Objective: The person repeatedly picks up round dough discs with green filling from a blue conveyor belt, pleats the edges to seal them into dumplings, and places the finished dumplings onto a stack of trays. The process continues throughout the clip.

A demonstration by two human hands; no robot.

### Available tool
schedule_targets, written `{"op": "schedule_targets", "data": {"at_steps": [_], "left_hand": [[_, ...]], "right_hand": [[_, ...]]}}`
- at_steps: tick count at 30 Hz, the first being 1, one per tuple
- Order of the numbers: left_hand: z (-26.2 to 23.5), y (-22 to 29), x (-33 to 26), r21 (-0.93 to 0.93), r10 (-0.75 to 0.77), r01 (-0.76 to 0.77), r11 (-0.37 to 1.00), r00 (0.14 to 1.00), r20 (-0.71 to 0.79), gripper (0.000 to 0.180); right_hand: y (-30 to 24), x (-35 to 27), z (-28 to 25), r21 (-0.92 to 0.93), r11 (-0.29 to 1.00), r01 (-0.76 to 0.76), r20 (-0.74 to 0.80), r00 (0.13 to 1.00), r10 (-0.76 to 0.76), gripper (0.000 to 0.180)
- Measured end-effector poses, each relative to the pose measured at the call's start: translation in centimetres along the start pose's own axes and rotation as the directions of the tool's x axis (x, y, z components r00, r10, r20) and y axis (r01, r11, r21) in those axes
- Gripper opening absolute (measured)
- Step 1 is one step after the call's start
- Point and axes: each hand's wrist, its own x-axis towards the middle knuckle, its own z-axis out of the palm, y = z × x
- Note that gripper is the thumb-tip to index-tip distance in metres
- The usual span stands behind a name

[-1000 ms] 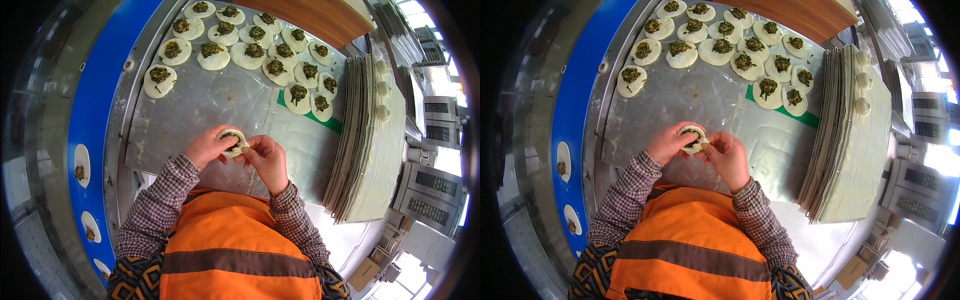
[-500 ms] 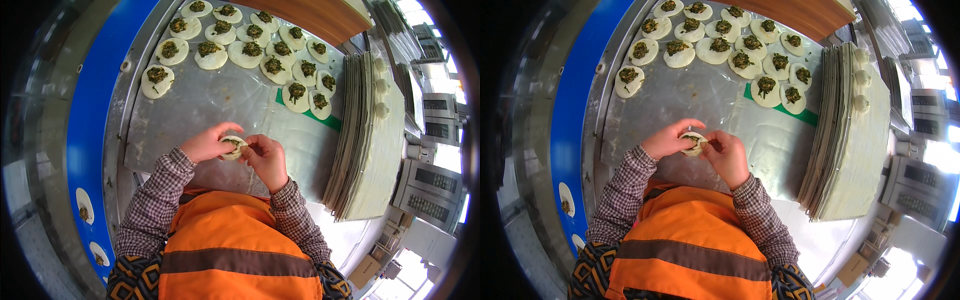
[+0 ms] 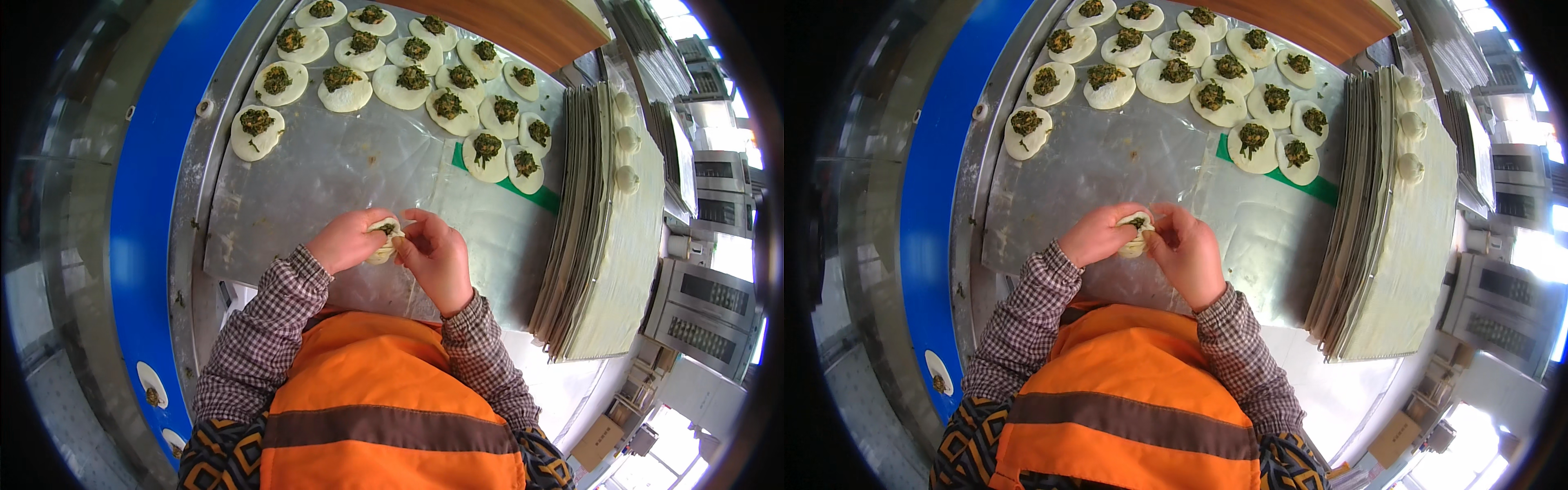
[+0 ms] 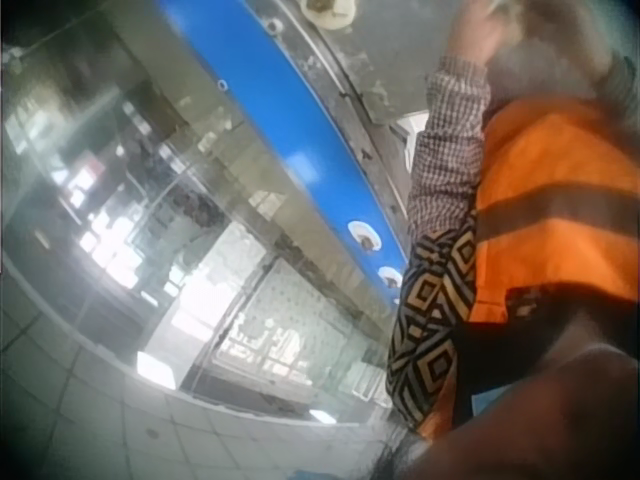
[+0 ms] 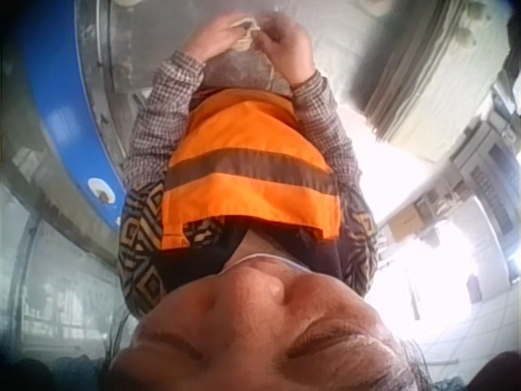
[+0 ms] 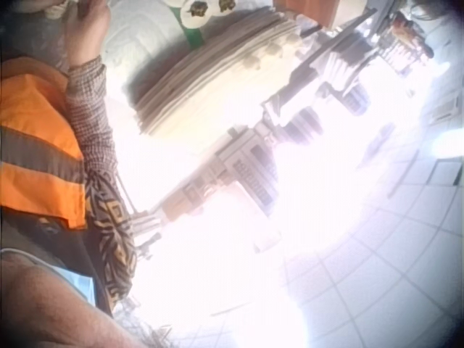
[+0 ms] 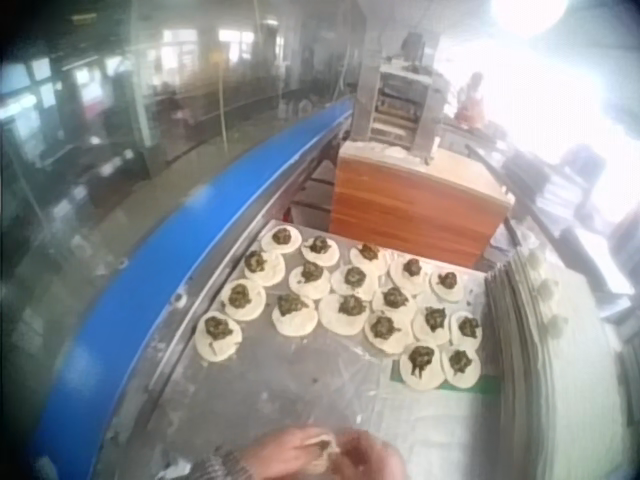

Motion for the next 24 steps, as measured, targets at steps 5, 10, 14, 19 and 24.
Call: {"op": "schedule_targets", "data": {"at_steps": [5, 10, 14, 19, 24], "left_hand": [[-0.2, 0.7, -0.4, -0.288, -0.068, 0.098, 0.953, 0.991, 0.111, 0.028], [0.2, 0.8, -0.9, -0.365, -0.132, 0.120, 0.923, 0.991, -0.008, 0.025], [0.9, 0.6, -0.5, -0.115, 0.013, -0.025, 0.993, 0.995, -0.103, 0.023], [0.3, 0.7, -0.3, 0.036, 0.021, -0.022, 0.999, 1.000, 0.023, 0.023], [-0.4, 0.4, -0.6, -0.393, 0.070, -0.050, 0.918, 0.997, 0.037, 0.035]], "right_hand": [[-0.5, 0.2, -0.2, 0.113, 0.989, -0.091, 0.026, 0.996, 0.089, 0.008], [-1.0, 0.1, 0.0, 0.086, 0.994, -0.072, -0.019, 0.997, 0.074, 0.006], [-1.2, 0.2, 0.2, 0.074, 0.997, -0.029, -0.043, 0.999, 0.033, 0.008], [-0.8, 0.2, -0.3, -0.131, 0.989, 0.062, 0.038, 0.998, -0.057, 0.013], [-0.6, 0.2, -0.7, 0.276, 0.956, -0.101, -0.014, 0.994, 0.109, 0.009]]}}
